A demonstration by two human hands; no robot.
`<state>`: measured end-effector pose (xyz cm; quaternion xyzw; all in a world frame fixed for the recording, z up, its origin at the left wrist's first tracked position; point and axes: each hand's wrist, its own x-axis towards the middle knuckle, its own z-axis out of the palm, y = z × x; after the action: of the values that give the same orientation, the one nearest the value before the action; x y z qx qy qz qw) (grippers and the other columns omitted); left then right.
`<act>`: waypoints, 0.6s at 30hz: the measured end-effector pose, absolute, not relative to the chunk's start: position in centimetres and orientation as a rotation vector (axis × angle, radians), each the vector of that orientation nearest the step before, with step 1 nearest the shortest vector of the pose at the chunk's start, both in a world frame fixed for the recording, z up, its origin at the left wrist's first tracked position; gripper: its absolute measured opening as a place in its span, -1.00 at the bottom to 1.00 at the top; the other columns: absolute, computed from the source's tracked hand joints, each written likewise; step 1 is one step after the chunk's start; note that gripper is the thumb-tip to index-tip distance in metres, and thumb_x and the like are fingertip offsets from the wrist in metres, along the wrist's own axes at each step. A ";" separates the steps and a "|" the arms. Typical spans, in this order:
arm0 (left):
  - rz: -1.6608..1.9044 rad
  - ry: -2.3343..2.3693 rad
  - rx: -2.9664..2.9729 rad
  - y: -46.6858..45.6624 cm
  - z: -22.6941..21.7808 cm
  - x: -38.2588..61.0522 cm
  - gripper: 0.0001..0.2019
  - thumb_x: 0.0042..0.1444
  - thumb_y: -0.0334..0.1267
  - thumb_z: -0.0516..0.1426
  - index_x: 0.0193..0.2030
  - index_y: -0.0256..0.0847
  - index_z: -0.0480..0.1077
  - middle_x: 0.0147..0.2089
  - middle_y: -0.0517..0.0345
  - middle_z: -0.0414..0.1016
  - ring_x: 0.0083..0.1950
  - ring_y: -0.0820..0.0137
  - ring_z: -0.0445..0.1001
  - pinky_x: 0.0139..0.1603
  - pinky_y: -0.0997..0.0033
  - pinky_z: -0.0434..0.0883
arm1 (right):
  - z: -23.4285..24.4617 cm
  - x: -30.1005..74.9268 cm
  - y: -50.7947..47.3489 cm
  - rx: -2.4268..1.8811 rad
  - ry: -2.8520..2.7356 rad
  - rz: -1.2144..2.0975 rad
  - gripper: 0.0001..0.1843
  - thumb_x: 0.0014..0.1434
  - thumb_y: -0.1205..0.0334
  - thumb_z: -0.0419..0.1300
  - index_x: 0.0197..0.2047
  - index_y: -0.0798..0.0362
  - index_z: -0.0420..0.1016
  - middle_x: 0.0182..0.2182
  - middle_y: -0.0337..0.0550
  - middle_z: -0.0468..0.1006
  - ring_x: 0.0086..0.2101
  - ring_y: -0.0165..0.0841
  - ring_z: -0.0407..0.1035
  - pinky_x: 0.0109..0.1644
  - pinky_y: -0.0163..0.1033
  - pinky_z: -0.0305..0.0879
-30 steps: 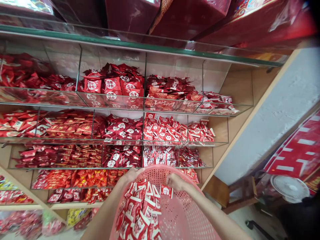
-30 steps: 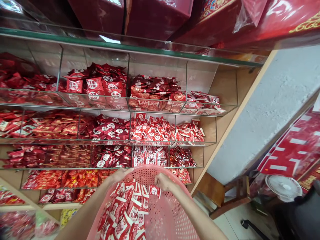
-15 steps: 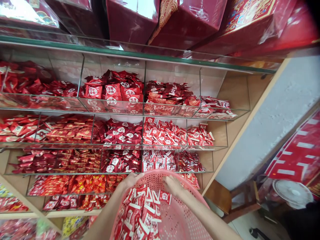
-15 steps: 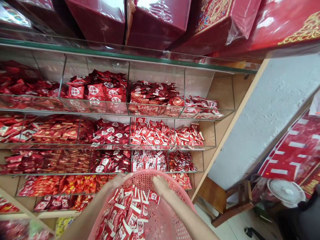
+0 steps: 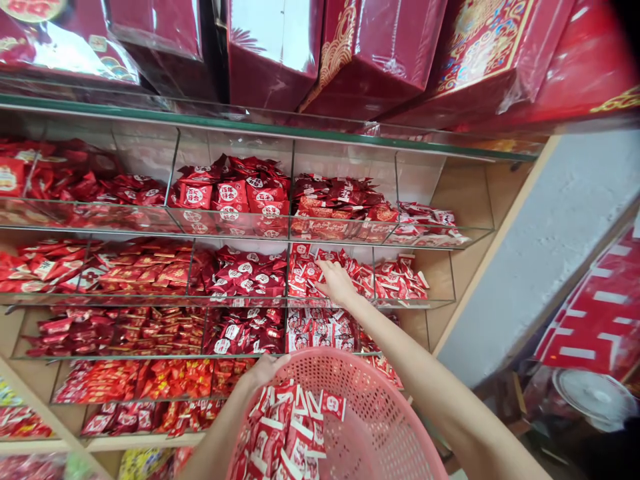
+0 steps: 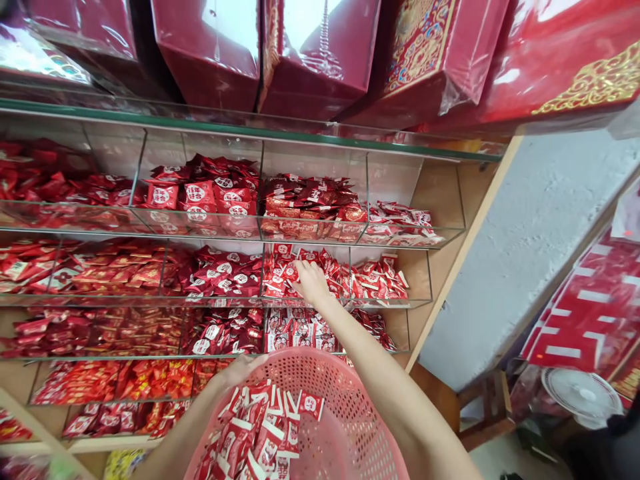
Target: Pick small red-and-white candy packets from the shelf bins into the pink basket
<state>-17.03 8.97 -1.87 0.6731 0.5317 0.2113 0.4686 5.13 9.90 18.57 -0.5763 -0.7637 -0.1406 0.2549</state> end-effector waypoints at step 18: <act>0.533 1.226 1.662 9.0 -2.2 -17.0 -0.33 -0.19 0.30 0.00 -0.37 -0.35 0.52 -0.45 0.07 0.51 -0.34 0.28 0.39 -0.25 0.36 0.27 | 17.2 5.1 8.4 -1.141 -1.415 0.225 -0.67 0.12 0.04 0.01 -0.36 0.13 0.43 -0.48 -0.21 0.45 -0.45 -0.42 0.27 -0.31 -0.34 0.17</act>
<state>-17.04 9.04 -2.23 0.6822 0.5032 0.2188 0.4833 5.09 8.43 17.19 -0.4938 -0.6128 0.0974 0.6092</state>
